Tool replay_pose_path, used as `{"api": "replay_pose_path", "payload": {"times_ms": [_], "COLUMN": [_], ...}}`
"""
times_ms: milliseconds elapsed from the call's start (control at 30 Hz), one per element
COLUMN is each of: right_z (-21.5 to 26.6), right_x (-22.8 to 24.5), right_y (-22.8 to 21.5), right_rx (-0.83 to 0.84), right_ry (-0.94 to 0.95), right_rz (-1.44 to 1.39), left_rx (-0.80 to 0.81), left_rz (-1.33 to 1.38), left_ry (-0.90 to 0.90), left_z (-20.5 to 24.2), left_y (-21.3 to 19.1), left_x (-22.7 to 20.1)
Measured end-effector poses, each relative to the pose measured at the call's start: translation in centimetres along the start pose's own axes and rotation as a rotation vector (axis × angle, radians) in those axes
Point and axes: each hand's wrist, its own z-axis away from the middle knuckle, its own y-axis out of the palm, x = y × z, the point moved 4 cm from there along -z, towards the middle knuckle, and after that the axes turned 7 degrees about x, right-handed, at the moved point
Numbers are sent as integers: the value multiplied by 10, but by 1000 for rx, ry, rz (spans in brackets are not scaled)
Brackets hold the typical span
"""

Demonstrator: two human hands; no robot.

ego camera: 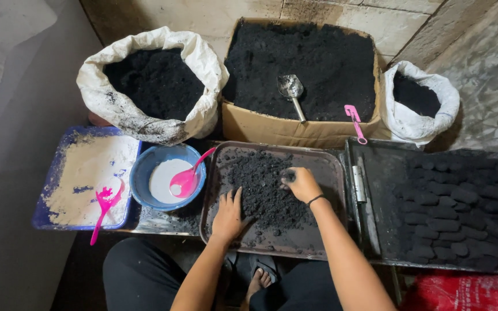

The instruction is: The person mixes a dark granular substance on a metal tray using both hands. They repeatedly gather, squeeze, and break apart the material to ensure it is evenly combined. The workspace includes large sacks of the same material and a bowl of liquid nearby.

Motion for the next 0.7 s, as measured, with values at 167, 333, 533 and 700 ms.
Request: {"api": "replay_pose_path", "payload": {"times_ms": [167,333,533,700], "right_z": [-20,-22,-25,-17], "right_x": [-26,-25,-17,-1], "right_y": [9,8,10,5], "right_rx": [-49,-67,-19,-49], "right_ry": [-26,-12,-27,-117], "right_rz": [-33,12,183,151], "left_rx": [19,-9,-10,-1], "left_rz": [70,65,84,75], "left_ry": [-1,2,-3,22], "left_z": [1,-8,-15,-21], "left_y": [-1,14,28,33], "left_x": [0,3,8,10]}}
